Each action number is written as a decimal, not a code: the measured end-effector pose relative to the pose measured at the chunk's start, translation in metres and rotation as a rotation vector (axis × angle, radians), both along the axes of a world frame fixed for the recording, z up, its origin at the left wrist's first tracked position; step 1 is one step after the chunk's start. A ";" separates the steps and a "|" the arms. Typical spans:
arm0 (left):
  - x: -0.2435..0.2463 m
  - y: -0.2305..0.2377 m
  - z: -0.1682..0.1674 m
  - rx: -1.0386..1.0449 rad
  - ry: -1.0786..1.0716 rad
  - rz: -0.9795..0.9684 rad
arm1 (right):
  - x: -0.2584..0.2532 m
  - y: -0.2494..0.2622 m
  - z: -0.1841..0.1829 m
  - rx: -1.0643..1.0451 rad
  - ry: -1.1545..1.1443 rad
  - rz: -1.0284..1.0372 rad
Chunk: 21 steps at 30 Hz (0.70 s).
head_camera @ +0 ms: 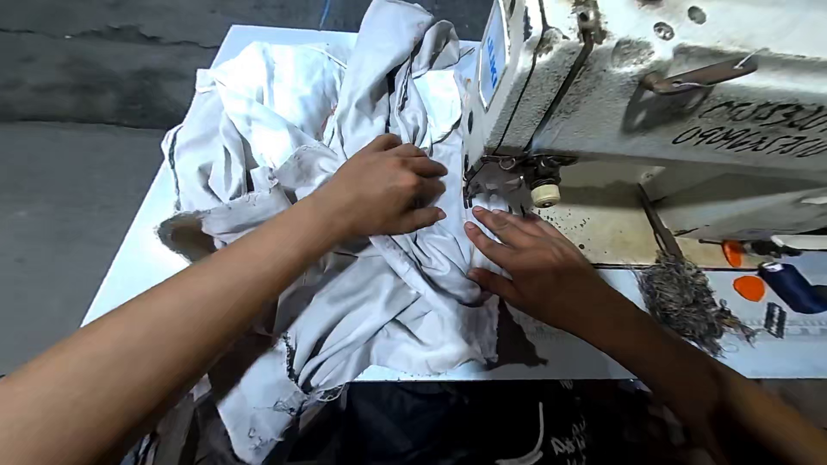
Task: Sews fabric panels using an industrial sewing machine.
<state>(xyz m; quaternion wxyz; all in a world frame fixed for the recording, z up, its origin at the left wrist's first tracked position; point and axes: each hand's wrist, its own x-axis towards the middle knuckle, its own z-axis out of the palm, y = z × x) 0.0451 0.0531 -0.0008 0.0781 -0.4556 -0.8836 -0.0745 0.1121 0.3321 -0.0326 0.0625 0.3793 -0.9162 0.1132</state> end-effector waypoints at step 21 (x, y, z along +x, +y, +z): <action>0.117 0.054 -0.023 0.080 0.041 0.255 | 0.049 0.015 -0.001 -0.047 -0.031 0.016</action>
